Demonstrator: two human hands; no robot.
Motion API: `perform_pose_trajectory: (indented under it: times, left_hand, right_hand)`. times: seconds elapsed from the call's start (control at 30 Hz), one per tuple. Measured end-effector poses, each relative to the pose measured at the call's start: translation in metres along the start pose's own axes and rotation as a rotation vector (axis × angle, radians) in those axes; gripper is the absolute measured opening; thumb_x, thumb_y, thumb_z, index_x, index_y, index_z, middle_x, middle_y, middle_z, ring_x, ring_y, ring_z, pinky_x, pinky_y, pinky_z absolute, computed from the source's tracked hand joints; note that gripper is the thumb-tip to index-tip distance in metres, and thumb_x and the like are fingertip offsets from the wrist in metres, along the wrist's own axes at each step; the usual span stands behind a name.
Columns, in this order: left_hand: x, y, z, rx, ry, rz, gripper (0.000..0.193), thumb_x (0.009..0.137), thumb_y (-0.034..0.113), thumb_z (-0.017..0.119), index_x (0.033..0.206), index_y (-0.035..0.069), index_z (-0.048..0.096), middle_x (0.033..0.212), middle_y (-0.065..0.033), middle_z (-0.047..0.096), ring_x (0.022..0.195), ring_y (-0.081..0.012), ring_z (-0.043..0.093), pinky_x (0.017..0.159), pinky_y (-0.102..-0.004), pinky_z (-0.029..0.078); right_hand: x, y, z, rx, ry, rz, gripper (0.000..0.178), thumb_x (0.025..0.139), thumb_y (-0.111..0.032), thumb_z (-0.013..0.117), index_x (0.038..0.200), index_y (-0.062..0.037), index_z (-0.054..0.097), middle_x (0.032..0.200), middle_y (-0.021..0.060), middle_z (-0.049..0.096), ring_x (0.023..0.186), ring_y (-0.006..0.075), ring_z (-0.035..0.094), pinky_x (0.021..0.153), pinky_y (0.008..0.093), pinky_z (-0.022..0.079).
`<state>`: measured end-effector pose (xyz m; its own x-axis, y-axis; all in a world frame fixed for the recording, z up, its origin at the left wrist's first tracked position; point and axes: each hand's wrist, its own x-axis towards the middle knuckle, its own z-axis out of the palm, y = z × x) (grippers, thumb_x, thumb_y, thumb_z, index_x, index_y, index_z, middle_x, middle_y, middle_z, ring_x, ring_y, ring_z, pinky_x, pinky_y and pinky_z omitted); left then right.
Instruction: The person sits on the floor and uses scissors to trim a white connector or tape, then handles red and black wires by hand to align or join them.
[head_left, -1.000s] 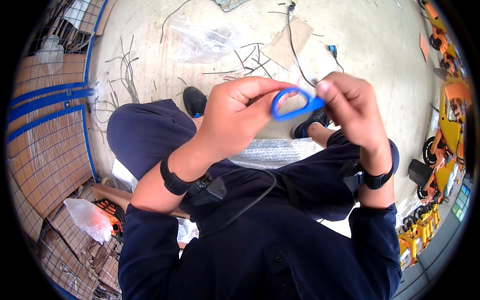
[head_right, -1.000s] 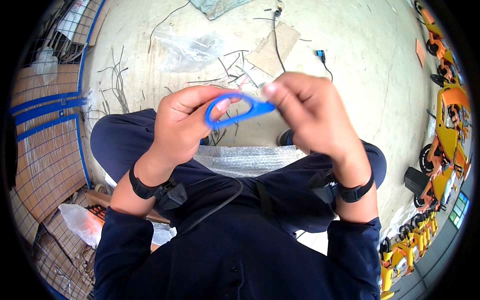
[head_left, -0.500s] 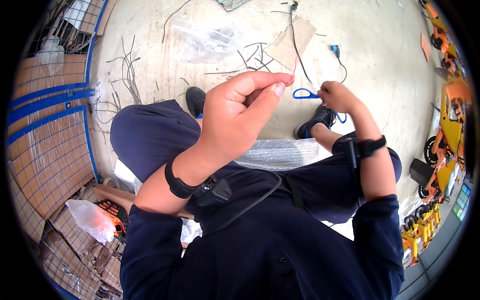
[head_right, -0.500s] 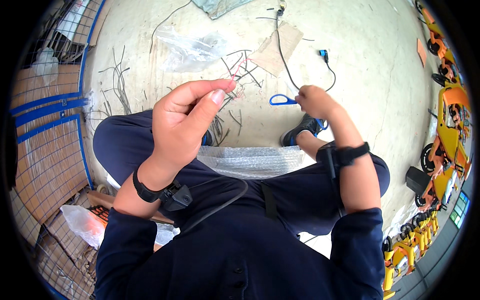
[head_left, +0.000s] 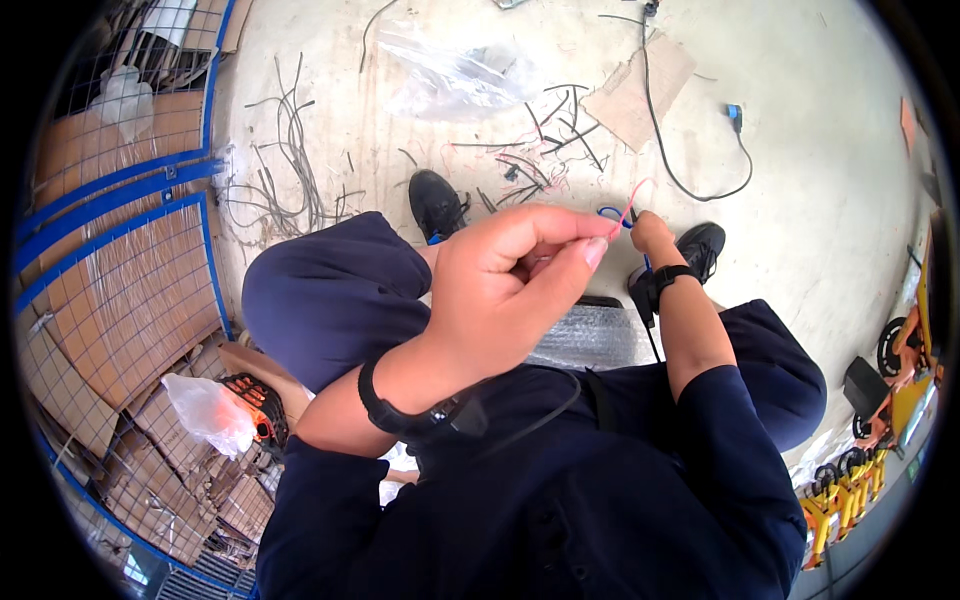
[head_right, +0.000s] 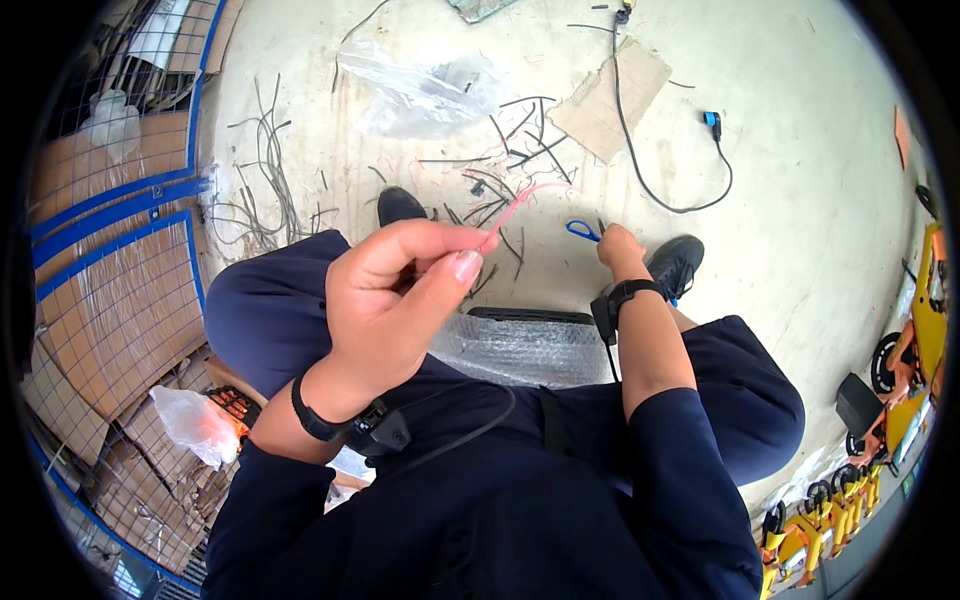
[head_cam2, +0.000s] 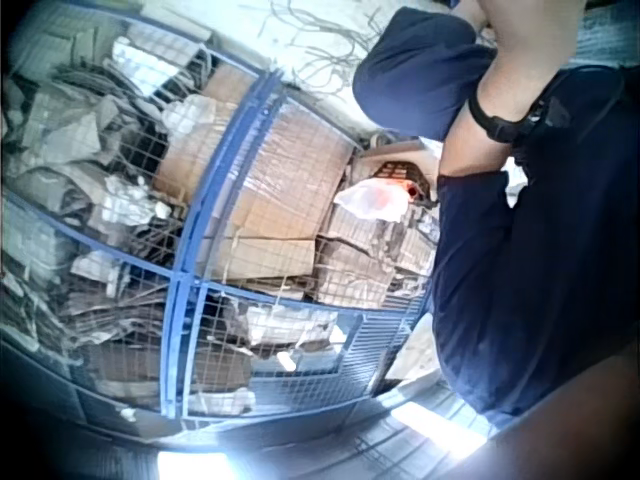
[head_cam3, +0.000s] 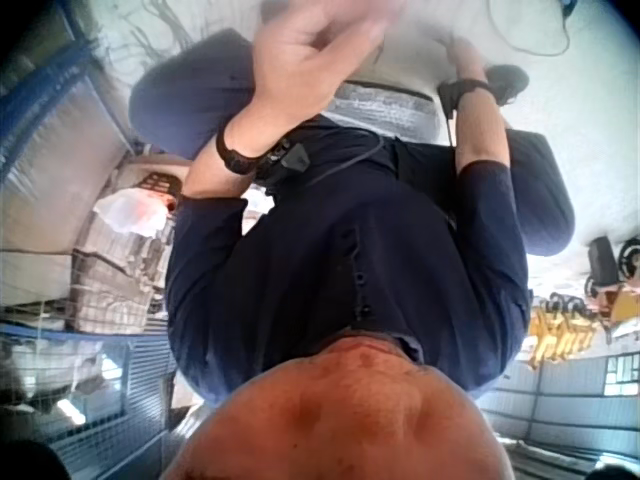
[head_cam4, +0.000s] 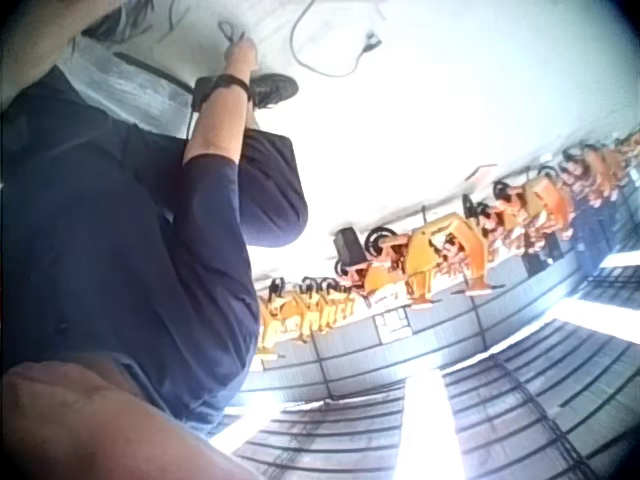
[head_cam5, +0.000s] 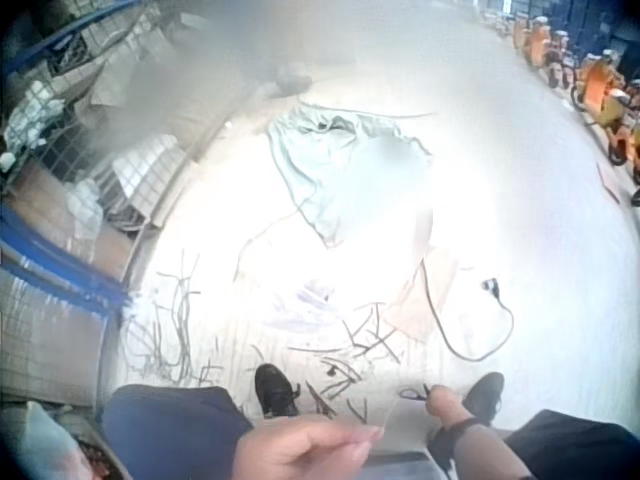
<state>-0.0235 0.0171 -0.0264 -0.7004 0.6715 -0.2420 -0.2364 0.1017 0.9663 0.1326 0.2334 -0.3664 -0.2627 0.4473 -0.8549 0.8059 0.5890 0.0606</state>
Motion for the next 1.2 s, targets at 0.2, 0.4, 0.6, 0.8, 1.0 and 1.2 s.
perform_pose_trajectory:
  times: [0.2, 0.4, 0.6, 0.8, 1.0, 1.2]
  left_hand:
    - [0.008, -0.002, 0.006, -0.051, -0.025, -0.020, 0.015, 0.091, 0.003, 0.061, 0.102, -0.004, 0.066, 0.084, -0.0025, 0.065, 0.068, -0.0011, 0.049, 0.059, -0.0168, 0.038]
    - [0.006, -0.001, 0.007, -0.090, -0.018, -0.029, 0.014, 0.092, 0.004, 0.060, 0.102, -0.004, 0.066, 0.078, 0.0006, 0.062, 0.065, -0.0005, 0.047, 0.058, -0.0166, 0.037]
    - [0.004, 0.003, 0.012, -0.107, 0.014, 0.031, 0.015, 0.093, 0.009, 0.059, 0.100, -0.002, 0.066, 0.071, 0.0064, 0.054, 0.058, 0.0018, 0.037, 0.052, -0.0169, 0.030]
    - [-0.002, 0.014, 0.016, -0.300, -0.100, -0.071, 0.017, 0.093, 0.014, 0.060, 0.099, 0.000, 0.066, 0.074, 0.0039, 0.057, 0.052, 0.0009, 0.036, 0.046, -0.0175, 0.026]
    - [-0.010, 0.013, 0.020, -0.158, -0.081, 0.031, 0.017, 0.093, 0.012, 0.059, 0.101, -0.001, 0.067, 0.077, 0.0022, 0.059, 0.056, -0.0008, 0.041, 0.049, -0.0176, 0.031]
    - [-0.011, 0.009, 0.015, 0.057, -0.070, 0.233, 0.013, 0.091, 0.005, 0.061, 0.099, -0.003, 0.066, 0.086, -0.0014, 0.060, 0.071, -0.0048, 0.050, 0.062, -0.0196, 0.040]
  right_hand:
    - [0.015, 0.005, 0.012, -0.032, 0.112, -0.013, 0.032, 0.089, -0.020, 0.051, 0.119, -0.0099, 0.058, 0.127, 0.0148, 0.059, 0.119, 0.0287, 0.055, 0.099, 0.0522, 0.039]
    - [-0.003, -0.017, -0.069, 0.129, 0.607, -0.385, 0.023, 0.086, -0.022, 0.054, 0.102, -0.0058, 0.060, 0.097, 0.0200, 0.067, 0.090, 0.0366, 0.065, 0.079, 0.0461, 0.051]
    - [-0.198, -0.054, -0.215, 0.517, 1.022, -0.908, 0.012, 0.087, -0.013, 0.062, 0.091, -0.0029, 0.066, 0.075, 0.0121, 0.068, 0.067, 0.0259, 0.067, 0.061, 0.0355, 0.053]
    - [-0.329, -0.045, -0.204, 0.264, 1.097, -1.350, 0.023, 0.074, 0.002, 0.069, 0.096, -0.0019, 0.067, 0.087, 0.0101, 0.069, 0.075, 0.0237, 0.067, 0.061, 0.0279, 0.053]
    - [-0.322, -0.053, -0.170, 0.369, 1.240, -1.351, 0.026, 0.072, 0.003, 0.071, 0.097, -0.0008, 0.066, 0.086, 0.0109, 0.069, 0.074, 0.0245, 0.067, 0.062, 0.0304, 0.054]
    - [-0.314, -0.057, -0.167, 0.368, 1.292, -1.337, 0.024, 0.072, 0.002, 0.071, 0.096, -0.0009, 0.067, 0.084, 0.0108, 0.069, 0.071, 0.0239, 0.067, 0.059, 0.0297, 0.054]
